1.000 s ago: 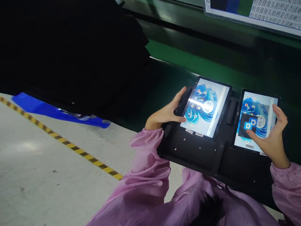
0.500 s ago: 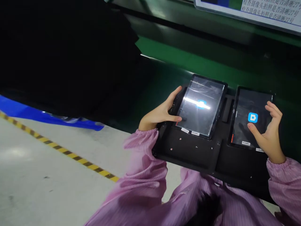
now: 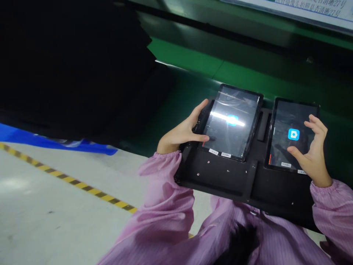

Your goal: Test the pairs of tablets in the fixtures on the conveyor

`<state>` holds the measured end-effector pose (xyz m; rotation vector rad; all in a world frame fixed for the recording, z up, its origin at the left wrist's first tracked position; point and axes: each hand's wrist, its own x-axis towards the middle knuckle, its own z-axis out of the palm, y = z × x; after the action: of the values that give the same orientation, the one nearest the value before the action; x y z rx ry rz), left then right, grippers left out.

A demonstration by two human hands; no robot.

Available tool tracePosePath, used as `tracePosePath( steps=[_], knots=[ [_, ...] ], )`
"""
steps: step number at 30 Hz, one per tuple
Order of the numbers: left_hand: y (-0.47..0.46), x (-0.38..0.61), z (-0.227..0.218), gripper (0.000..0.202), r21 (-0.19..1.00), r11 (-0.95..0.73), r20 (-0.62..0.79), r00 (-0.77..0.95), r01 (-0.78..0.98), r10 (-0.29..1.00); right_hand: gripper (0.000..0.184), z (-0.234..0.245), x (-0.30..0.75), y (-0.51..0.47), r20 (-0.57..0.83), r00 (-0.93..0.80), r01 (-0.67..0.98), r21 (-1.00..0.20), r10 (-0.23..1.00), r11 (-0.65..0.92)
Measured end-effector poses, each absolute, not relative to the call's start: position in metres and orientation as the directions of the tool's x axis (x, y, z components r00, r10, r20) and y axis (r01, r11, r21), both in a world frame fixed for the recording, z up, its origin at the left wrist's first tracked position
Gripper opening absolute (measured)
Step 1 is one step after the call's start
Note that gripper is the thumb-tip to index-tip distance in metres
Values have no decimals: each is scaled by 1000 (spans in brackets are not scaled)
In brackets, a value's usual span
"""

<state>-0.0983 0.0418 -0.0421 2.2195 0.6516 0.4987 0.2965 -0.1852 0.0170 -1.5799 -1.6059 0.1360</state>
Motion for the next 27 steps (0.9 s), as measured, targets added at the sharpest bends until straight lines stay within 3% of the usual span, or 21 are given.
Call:
tracePosePath(
  steps=[6, 21, 24, 27],
  knots=[
    [40, -97, -43, 115, 693, -644, 184, 784, 324, 592, 75, 17, 297, -185, 491, 117, 740, -623, 863, 254],
    [45, -98, -45, 133, 884, -384, 48, 766, 266, 641, 70, 18, 299, -185, 548, 138, 730, -619, 825, 289],
    [49, -98, -54, 138, 917, -328, 54, 744, 227, 666, 68, 22, 311, -188, 576, 188, 773, -587, 796, 242],
    [48, -96, -53, 120, 913, -344, 113, 677, 217, 728, 74, 17, 336, -196, 497, 319, 755, -648, 807, 101]
  ],
)
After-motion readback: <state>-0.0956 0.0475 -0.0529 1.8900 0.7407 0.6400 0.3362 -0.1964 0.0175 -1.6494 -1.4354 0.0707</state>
